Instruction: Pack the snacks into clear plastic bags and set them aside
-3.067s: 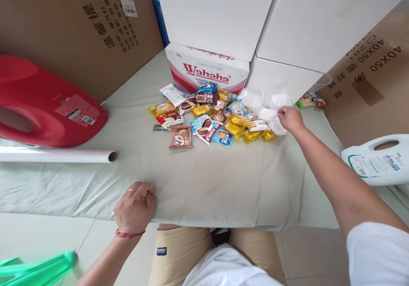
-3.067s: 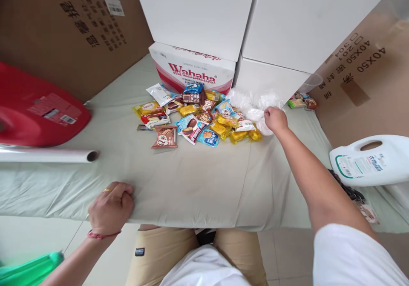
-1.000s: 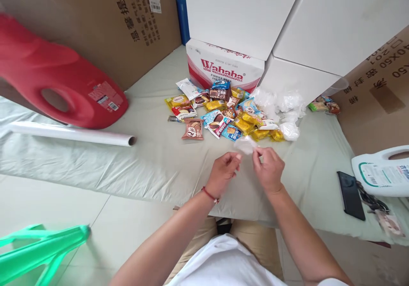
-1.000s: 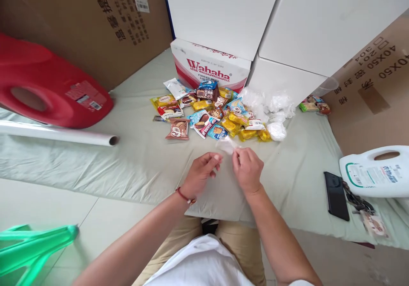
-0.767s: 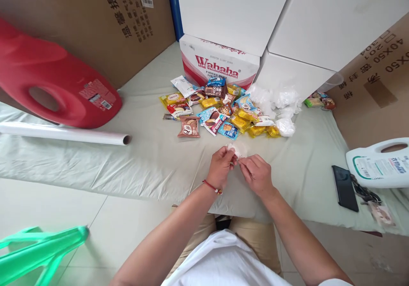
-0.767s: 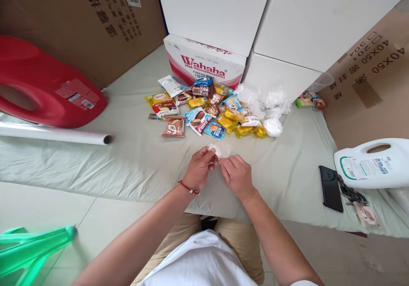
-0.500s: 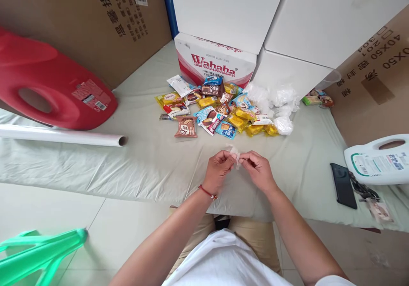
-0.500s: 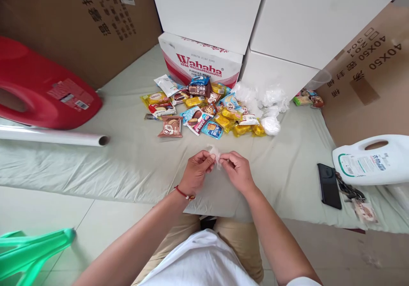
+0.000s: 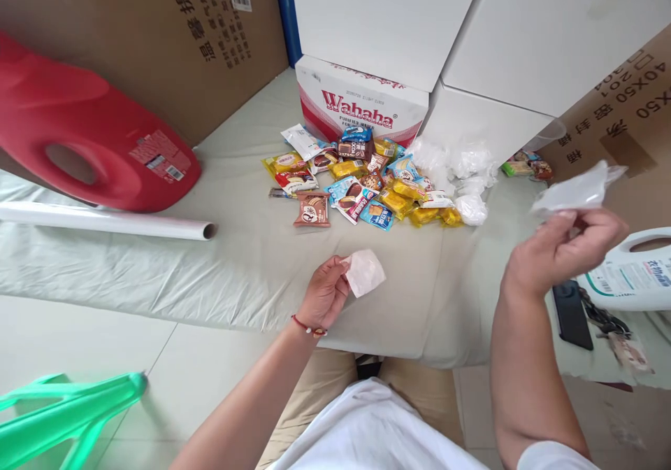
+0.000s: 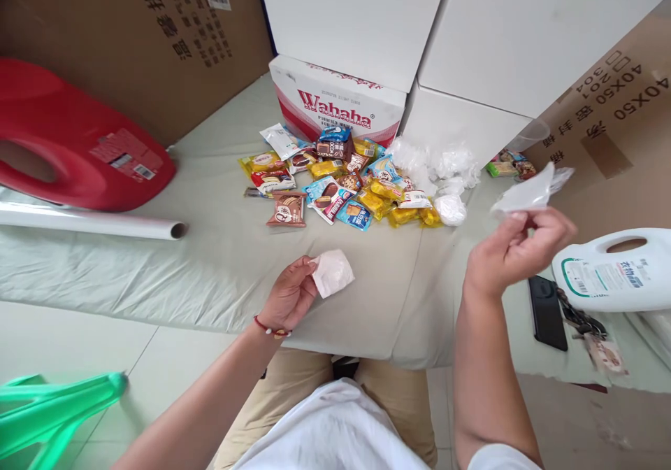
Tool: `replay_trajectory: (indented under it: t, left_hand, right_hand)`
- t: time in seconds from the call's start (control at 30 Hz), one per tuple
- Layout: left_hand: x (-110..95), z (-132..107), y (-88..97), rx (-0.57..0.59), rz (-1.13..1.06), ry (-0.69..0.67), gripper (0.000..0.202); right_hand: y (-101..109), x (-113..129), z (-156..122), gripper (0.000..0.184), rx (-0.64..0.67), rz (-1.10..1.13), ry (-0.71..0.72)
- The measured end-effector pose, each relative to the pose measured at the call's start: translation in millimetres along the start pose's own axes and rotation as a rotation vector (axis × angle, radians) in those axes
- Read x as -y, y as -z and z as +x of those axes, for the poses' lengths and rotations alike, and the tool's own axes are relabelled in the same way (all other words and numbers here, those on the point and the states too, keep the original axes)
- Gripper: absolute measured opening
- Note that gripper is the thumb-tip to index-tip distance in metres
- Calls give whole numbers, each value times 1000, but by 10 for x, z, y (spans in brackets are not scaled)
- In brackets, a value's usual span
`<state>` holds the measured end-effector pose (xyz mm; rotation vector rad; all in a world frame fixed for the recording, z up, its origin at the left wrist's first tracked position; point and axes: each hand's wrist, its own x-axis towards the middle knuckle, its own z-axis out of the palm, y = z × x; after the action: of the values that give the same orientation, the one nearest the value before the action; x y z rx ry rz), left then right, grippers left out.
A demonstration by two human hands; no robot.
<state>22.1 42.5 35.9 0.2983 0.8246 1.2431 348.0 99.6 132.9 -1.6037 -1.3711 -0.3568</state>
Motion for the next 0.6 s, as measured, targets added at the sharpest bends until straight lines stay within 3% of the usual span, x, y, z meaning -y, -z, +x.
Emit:
replay_trajectory:
  t: [0.07,0.13,0.23,0.33,0.4,0.47,0.6]
  left_hand:
    - [-26,-21,16,0,-25,0,42]
    - [-46,-54,21,11,-25,3,42]
    - [-67,-104,36,33,21,1,41]
    - [-81,-121,46,37,67,-3,41]
    - [-85,-107,42,29,81,-3,43]
    - [-74,-76,36,19,88,-5,43]
    - [13,-19,63,-7,162,-8,43]
  right_hand:
    - [-204,10,194,38,-27,-39,-16]
    - [-430,114,177,39,228,-34,-77]
    - [-591,382,-222,45,573,208,-206]
    - [-499,676,-794,43,944,690,-518]
    - [-392,835,-1104,47,1098,915,-775]
    - [-311,945,-1302,49,1189,1049,-939]
    - [-267,1028,-1429,41,1237,1092,-1070]
